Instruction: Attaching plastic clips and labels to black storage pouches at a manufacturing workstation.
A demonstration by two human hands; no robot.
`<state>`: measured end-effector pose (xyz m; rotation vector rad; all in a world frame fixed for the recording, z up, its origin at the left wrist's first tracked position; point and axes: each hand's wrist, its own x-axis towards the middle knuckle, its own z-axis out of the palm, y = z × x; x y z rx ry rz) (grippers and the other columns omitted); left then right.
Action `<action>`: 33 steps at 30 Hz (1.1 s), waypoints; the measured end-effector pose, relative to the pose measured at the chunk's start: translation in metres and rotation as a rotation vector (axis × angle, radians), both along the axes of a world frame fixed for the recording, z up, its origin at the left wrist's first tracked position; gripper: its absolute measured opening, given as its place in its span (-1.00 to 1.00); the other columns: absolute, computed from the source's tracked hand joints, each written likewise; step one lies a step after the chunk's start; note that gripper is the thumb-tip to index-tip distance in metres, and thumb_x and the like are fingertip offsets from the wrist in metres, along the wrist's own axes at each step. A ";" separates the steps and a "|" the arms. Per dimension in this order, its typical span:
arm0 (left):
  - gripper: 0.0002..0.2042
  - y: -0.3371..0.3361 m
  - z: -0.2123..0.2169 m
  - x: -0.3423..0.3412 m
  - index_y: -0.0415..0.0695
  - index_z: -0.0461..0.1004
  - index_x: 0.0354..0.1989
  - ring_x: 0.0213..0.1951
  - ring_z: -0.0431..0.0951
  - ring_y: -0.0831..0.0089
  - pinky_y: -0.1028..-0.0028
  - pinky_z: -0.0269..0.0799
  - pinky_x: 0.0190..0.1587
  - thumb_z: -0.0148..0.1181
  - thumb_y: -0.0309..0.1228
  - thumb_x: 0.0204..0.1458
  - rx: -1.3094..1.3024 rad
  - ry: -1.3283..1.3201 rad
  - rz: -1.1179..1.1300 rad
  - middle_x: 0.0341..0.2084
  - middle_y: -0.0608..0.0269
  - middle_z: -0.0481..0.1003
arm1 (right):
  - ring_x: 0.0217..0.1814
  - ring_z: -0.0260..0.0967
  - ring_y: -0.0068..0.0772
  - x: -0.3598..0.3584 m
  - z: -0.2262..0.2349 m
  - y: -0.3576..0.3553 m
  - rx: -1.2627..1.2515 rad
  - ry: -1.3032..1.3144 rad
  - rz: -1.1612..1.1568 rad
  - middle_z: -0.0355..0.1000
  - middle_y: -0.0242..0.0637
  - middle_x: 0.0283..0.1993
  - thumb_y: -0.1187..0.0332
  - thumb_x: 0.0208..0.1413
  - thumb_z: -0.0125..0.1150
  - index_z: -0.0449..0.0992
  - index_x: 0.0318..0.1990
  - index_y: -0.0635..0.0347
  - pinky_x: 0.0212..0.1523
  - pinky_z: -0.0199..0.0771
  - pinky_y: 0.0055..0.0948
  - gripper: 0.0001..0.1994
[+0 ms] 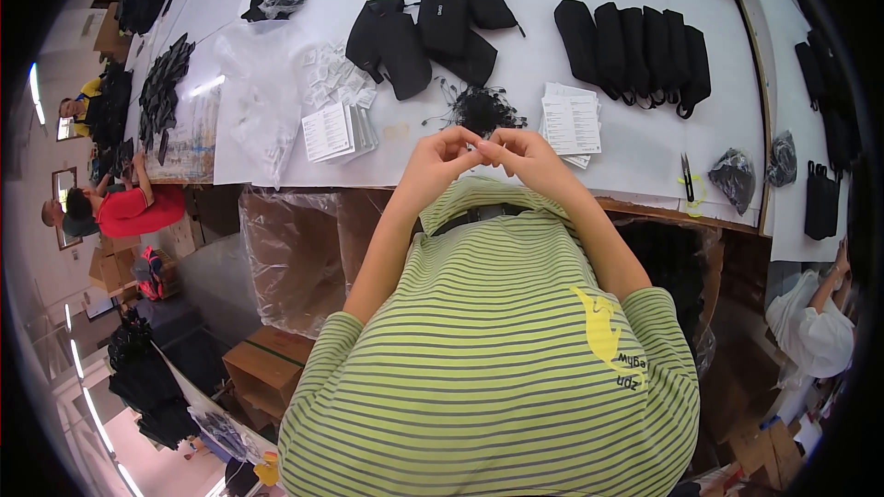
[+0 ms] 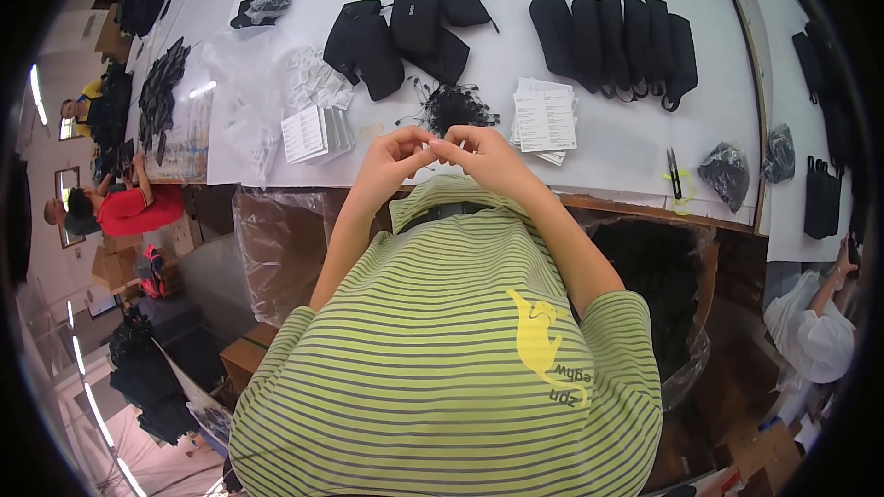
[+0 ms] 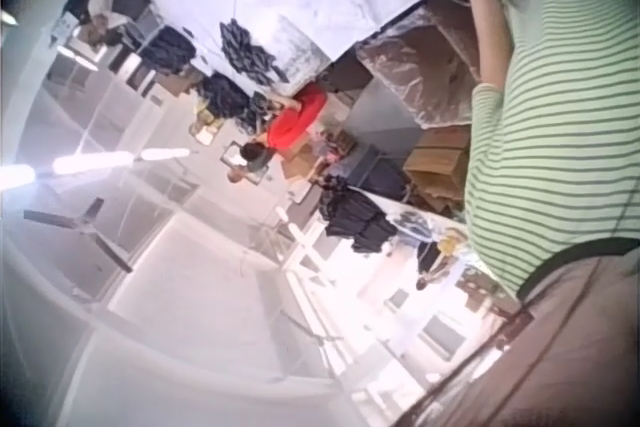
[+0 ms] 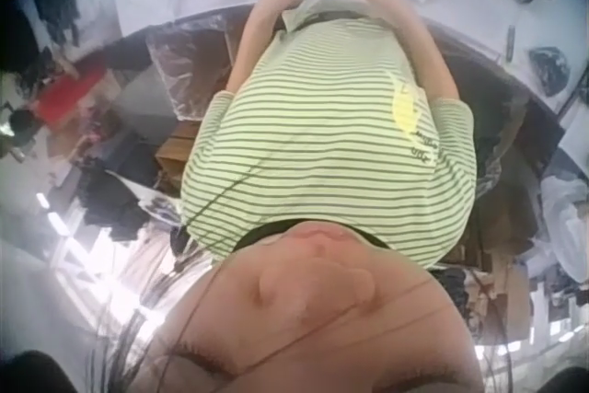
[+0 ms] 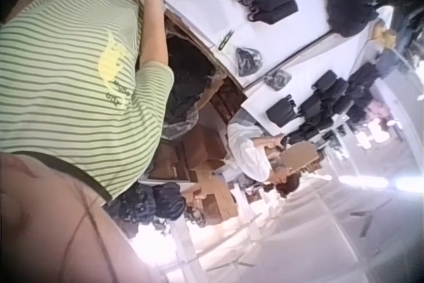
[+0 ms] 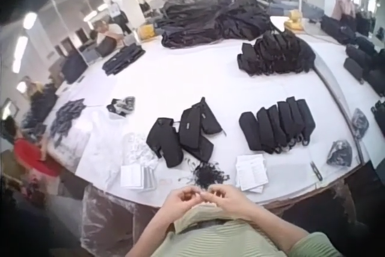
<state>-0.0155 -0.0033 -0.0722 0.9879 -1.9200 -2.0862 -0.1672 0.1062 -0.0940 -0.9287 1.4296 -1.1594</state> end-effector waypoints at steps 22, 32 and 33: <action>-0.84 0.002 0.012 -0.012 -0.20 0.50 -0.35 -0.62 0.15 0.71 0.60 0.05 -0.54 0.20 -0.35 0.01 -0.291 -0.082 -0.175 -0.74 0.49 0.24 | -0.54 0.14 -0.73 -0.005 0.003 0.021 0.005 -0.180 -0.107 0.34 -0.49 -0.55 0.22 0.14 0.12 0.45 -0.41 0.22 -0.49 0.15 -0.67 -0.76; -0.84 -0.018 0.024 0.007 -0.20 0.47 -0.34 -0.49 0.34 0.59 0.57 0.27 -0.40 0.16 -0.36 0.03 -0.473 -0.050 -0.212 -0.49 0.34 0.42 | -0.55 0.08 -0.72 -0.037 0.003 0.037 -0.004 0.111 -0.153 0.29 -0.54 -0.59 0.19 0.11 0.16 0.45 -0.45 0.21 -0.52 0.06 -0.64 -0.74; -0.85 -0.013 0.031 0.004 -0.21 0.47 -0.34 -0.48 0.36 0.55 0.56 0.28 -0.39 0.15 -0.38 0.04 -0.512 -0.049 -0.248 -0.49 0.32 0.42 | -0.56 0.09 -0.71 -0.031 0.011 0.034 -0.014 0.327 -0.116 0.31 -0.51 -0.60 0.18 0.12 0.16 0.45 -0.39 0.21 -0.52 0.07 -0.65 -0.75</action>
